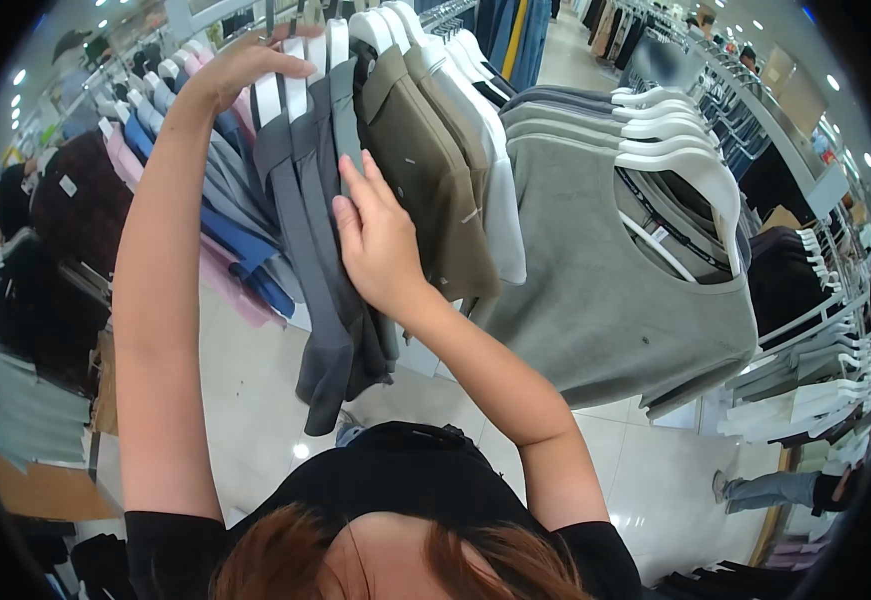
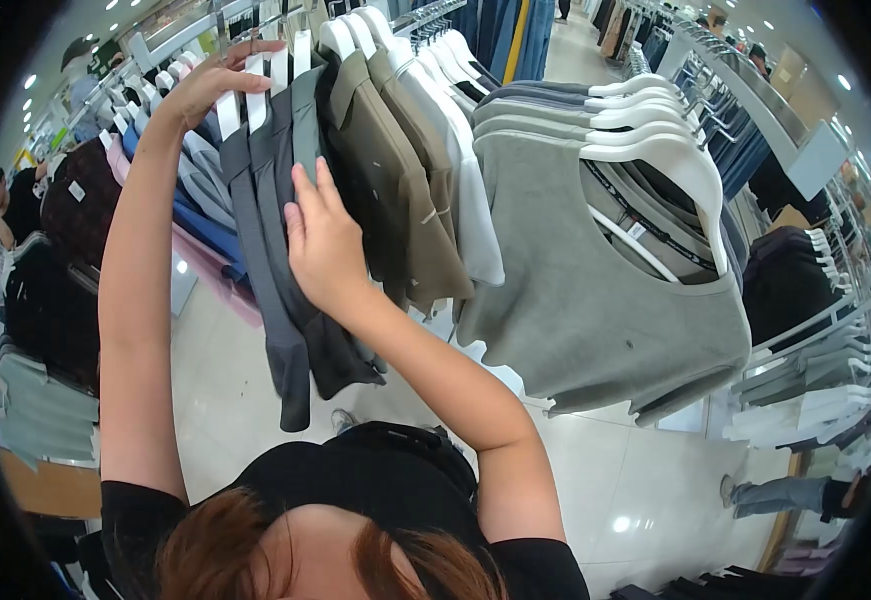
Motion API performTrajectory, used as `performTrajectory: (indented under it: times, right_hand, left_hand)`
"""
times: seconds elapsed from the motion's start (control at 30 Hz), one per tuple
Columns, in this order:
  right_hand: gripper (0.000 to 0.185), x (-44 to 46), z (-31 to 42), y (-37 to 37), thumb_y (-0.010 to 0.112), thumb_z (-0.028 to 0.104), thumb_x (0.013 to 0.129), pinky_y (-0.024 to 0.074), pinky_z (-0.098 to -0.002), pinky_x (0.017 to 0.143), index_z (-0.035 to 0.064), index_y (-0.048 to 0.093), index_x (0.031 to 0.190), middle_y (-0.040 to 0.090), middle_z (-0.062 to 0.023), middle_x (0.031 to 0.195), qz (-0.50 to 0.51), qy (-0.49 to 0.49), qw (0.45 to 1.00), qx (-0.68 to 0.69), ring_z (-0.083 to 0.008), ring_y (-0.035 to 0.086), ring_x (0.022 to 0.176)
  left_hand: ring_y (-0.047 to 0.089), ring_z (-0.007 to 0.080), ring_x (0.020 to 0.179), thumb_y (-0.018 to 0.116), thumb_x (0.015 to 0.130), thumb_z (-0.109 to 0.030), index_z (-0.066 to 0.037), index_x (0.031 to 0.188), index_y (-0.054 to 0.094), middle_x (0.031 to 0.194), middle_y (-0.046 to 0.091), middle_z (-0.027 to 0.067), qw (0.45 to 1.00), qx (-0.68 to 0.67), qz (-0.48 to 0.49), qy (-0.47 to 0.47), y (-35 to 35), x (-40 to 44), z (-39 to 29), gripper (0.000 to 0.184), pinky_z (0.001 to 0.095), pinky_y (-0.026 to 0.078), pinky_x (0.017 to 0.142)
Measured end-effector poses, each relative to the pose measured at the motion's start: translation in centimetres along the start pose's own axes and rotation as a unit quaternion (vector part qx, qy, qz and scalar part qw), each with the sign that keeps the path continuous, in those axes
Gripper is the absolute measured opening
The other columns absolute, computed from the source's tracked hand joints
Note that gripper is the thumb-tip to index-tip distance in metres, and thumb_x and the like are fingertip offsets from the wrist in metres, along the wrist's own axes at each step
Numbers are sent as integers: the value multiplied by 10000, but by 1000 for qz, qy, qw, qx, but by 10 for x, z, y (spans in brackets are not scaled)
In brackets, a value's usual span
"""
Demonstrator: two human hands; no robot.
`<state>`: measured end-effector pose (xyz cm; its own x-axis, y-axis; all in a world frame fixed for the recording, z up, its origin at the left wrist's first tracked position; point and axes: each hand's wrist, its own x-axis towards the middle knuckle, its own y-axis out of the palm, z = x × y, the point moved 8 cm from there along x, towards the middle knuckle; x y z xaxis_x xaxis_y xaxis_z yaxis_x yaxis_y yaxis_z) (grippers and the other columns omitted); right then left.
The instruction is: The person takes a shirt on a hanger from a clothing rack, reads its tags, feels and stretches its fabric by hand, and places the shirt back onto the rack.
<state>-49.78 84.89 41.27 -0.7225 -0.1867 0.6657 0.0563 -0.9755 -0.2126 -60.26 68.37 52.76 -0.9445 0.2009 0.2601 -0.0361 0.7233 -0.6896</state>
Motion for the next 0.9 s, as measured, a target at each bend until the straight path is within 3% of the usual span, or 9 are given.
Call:
performTrajectory:
  times: [0.2, 0.33, 0.4, 0.47, 0.53, 0.6, 0.77, 0.9]
  right_hand:
    - [368, 4, -9, -6, 482, 89, 839, 452, -373, 796, 4, 470, 1197, 428, -291, 1223, 0, 27, 1000, 14, -384, 573, 877]
    - [410, 10, -9, -16, 512, 58, 778, 464, -382, 753, 9, 481, 1184, 475, -275, 1176, -22, -59, 996, -69, -355, 594, 770]
    - [417, 17, -27, -31, 525, 56, 764, 471, -366, 730, 34, 500, 1180, 552, -253, 1073, 27, 40, 998, -28, -293, 620, 757]
    - [418, 27, -56, -63, 562, 33, 746, 410, -187, 650, 48, 538, 1163, 624, -56, 917, 43, 121, 991, -50, -63, 515, 725]
    - [368, 44, -82, -106, 583, 28, 750, 426, -199, 703, 41, 579, 1118, 622, -39, 971, 0, 84, 993, -78, -77, 547, 795]
    - [295, 61, -90, -147, 614, 56, 734, 439, -240, 722, 66, 633, 1028, 655, -107, 880, -68, -36, 993, -89, -133, 587, 775]
    - [277, 86, -107, -178, 606, 22, 759, 439, -241, 748, 58, 630, 1033, 656, -103, 910, -56, 23, 994, -86, -138, 603, 811]
    - [276, 94, -111, -184, 601, 17, 768, 442, -242, 752, 73, 632, 1036, 656, -109, 914, -63, 14, 993, -101, -144, 612, 841]
  left_hand:
    - [497, 116, 897, 660, 686, -191, -131, 1185, 539, 1039, 543, 22, 1000, -25, -6, 11, 4, 4, 1, 517, 238, 352, 841]
    - [512, 117, 891, 658, 688, -188, -129, 1182, 538, 1002, 554, 14, 1000, -11, -16, 3, 5, 2, -1, 512, 236, 358, 840]
    - [510, 119, 880, 662, 679, -204, -129, 1147, 562, 956, 559, 5, 1000, -22, -9, 19, 6, 4, -2, 484, 239, 348, 843]
    - [513, 126, 878, 667, 666, -213, -115, 1110, 579, 951, 563, 7, 1000, 10, -17, 17, 5, 1, -7, 463, 242, 340, 856]
    - [525, 134, 891, 672, 654, -209, -94, 1060, 589, 968, 573, 18, 999, 17, -26, 15, 0, 7, 0, 430, 248, 352, 863]
    - [531, 136, 894, 671, 654, -202, -82, 1039, 591, 967, 577, 23, 999, 12, -29, 19, 2, 8, 3, 411, 245, 361, 857]
    - [545, 143, 924, 661, 672, -181, -77, 947, 588, 1154, 542, 29, 999, -27, -17, 8, 9, 6, 1, 303, 234, 390, 856]
    - [542, 144, 932, 657, 680, -171, -87, 936, 586, 1181, 530, 32, 1000, -25, -9, 9, 10, 4, 2, 279, 233, 386, 858]
